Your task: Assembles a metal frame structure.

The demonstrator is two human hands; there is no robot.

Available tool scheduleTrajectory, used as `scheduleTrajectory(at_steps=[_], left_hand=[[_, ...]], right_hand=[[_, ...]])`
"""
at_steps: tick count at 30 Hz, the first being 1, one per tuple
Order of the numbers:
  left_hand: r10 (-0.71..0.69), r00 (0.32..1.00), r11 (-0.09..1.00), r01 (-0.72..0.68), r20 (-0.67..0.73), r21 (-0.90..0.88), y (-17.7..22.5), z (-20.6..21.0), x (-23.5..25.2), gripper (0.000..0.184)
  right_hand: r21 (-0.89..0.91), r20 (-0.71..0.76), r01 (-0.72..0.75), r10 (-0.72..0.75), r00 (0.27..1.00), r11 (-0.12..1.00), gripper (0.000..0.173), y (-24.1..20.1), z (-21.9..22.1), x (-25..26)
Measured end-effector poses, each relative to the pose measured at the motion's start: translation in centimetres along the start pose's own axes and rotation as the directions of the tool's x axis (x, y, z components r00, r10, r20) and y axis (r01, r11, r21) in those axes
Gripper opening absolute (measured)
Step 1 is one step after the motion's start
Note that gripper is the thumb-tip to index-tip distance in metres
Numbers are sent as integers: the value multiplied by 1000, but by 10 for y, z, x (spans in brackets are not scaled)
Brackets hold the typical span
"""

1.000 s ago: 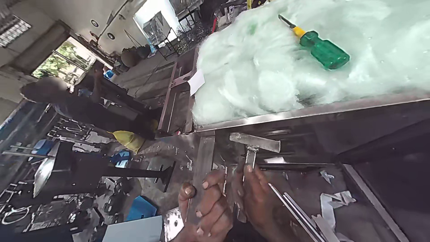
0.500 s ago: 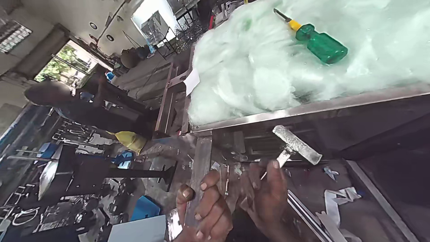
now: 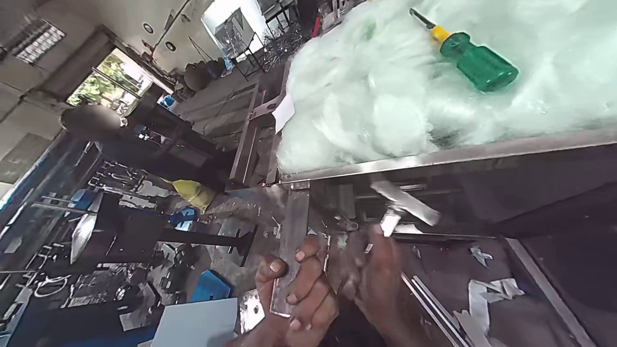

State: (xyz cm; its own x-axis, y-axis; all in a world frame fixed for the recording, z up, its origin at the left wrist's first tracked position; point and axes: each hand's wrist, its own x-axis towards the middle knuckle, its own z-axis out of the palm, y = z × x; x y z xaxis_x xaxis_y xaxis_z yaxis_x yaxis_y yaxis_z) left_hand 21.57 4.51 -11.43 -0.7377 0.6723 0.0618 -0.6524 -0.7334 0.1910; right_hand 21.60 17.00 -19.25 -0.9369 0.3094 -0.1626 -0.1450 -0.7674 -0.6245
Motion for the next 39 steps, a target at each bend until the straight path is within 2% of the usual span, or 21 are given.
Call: scheduleTrajectory(at_steps=[2, 4, 6, 8, 11, 15, 17, 19, 21, 23, 24, 26, 28, 30, 34, 37, 39], left_hand=[[1, 1000, 1000, -1, -12, -5, -1, 0, 2, 34], [17, 1000, 1000, -18, -26, -9, -3, 1, 2, 33], [19, 1000, 1000, -19, -12, -18, -6, 1, 3, 33], [15, 1000, 1000, -15, 0, -25, -4, 1, 3, 33], [-44, 998, 999, 44, -33, 5, 2, -6, -4, 28], [-151, 979, 976, 169, -135, 137, 11, -20, -28, 24], [-163, 968, 942, 210, -192, 262, 16, -29, -46, 19], [-106, 953, 838, 240, -285, 491, 27, -32, -64, 14], [-10, 952, 653, 237, -305, 719, 40, -21, -70, 21], [93, 964, 402, 193, -249, 895, 53, 5, -62, 37], [139, 966, 271, 174, -218, 947, 60, 22, -55, 46], [143, 983, 141, 95, -115, 985, 79, 48, -33, 45], [90, 996, 63, 16, -21, 998, 102, 73, 2, 40], [36, 999, -20, 25, -24, 999, 119, 100, 48, 32], [-29, 987, -35, 156, -157, 987, 126, 131, 159, 31], [-35, 965, -72, 256, -259, 964, 114, 136, 232, 35], [-55, 947, -117, 308, -316, 944, 102, 138, 266, 28]], right_hand=[[-247, 165, -74, 117, 979, 966, 31, -7, 8, 7], [-391, 234, -106, 210, 949, 914, 27, -20, 8, 16], [-408, 206, -135, 236, 950, 903, 29, -24, 1, 18], [-335, 178, -143, 212, 961, 931, 27, -17, -8, 11], [-400, 189, -76, 163, 968, 913, 36, -13, -37, -7], [-628, 297, 138, 72, 952, 766, 57, -28, -69, -32], [-703, 382, 310, -27, 924, 640, 59, -44, -72, -45], [-756, 435, 457, -163, 886, 468, 62, -70, -55, -57], [-778, 464, 551, -315, 828, 301, 53, -93, -47, -61], [-817, 517, 575, -401, 757, 33, 49, -130, -34, -56], [-816, 559, 564, -425, 712, -128, 50, -151, -23, -49], [-793, 608, 475, -456, 650, -381, 53, -188, -1, -32], [-751, 631, 344, -460, 625, -563, 53, -219, 24, -7], [-684, 641, 227, -422, 641, -693, 50, -248, 51, 22], [-600, 514, 37, -349, 784, -799, 32, -287, 95, 88], [-558, 403, -39, -312, 860, -829, 29, -298, 96, 135], [-554, 330, -88, -316, 890, -828, 29, -307, 89, 150]])
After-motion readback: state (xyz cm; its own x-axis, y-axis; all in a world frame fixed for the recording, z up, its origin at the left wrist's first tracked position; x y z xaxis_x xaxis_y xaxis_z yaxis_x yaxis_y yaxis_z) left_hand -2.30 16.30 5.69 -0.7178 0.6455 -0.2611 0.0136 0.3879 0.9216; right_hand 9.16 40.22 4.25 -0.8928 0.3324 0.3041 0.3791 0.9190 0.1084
